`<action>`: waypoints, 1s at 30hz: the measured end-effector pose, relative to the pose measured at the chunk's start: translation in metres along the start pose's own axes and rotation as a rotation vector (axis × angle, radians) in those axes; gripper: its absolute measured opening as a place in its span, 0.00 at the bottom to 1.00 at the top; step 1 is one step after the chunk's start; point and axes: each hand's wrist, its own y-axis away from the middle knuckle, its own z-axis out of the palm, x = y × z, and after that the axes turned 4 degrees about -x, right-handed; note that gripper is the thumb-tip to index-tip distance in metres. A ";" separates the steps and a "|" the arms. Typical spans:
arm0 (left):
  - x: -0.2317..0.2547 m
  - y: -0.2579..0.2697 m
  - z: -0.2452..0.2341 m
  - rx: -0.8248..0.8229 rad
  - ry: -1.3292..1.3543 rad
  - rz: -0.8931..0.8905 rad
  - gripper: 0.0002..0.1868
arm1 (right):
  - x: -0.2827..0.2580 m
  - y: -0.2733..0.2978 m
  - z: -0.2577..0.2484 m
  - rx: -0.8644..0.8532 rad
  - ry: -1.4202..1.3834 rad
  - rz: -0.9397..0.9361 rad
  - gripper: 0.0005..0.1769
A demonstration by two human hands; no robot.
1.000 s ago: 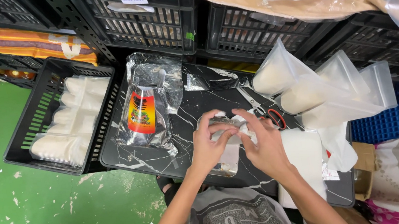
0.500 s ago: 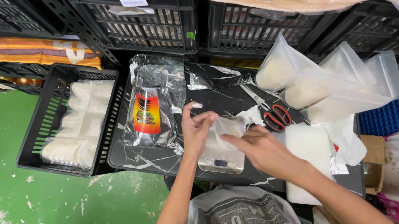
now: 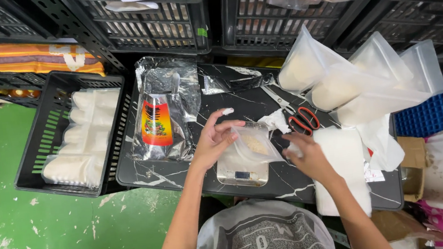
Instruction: Scooping white powder into plastic bags and weighing them on a digital scale
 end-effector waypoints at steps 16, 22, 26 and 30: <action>0.013 -0.007 0.016 0.207 -0.255 0.040 0.25 | -0.067 -0.018 0.002 0.477 -0.558 -0.025 0.03; 0.010 -0.001 0.020 0.302 -0.350 0.097 0.28 | -0.087 -0.030 -0.008 0.501 -0.409 -0.042 0.04; 0.050 0.006 0.027 0.226 -0.482 0.124 0.29 | -0.103 -0.034 -0.018 0.472 -0.468 -0.053 0.05; 0.123 0.007 0.061 -0.070 -0.908 -0.092 0.30 | -0.126 -0.032 -0.031 0.405 -0.306 -0.180 0.05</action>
